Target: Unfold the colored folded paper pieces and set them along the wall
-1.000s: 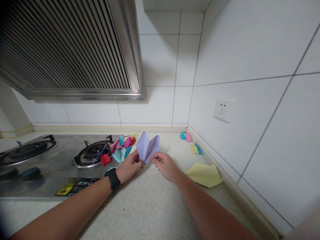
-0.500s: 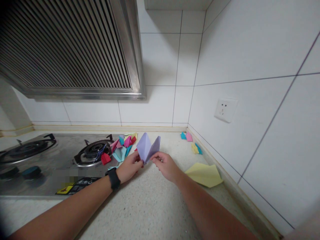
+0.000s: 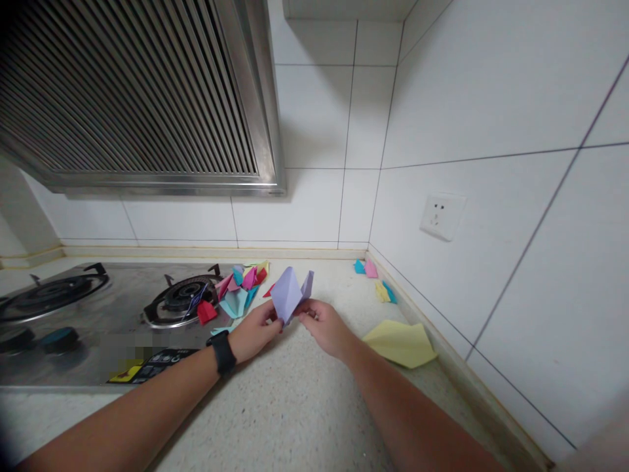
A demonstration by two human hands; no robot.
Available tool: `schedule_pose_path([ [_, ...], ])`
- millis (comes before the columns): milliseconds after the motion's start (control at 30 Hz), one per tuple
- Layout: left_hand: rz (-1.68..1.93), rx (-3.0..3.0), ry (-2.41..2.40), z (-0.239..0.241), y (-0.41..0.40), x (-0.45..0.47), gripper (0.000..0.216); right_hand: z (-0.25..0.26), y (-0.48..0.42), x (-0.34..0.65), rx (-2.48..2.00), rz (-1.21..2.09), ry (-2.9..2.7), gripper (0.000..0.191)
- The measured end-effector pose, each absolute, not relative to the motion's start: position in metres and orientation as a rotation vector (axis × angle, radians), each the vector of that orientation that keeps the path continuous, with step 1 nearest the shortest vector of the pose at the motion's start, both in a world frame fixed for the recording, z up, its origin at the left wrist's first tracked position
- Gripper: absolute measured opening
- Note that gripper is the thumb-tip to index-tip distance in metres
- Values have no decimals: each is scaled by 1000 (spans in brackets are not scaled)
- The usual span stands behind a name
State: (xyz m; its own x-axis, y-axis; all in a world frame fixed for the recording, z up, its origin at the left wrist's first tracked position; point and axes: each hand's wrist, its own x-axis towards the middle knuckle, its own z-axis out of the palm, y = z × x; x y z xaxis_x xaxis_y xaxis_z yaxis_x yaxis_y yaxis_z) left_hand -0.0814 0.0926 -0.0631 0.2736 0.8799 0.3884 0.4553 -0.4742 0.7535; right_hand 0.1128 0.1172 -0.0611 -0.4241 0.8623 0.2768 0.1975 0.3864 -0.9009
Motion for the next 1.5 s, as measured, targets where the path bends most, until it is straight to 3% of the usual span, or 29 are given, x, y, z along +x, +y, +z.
schedule_pose_path([
  [1500,1031,2057,1183,-60,87,-81,27,-46,107,111,-980,1009,-1919,25],
])
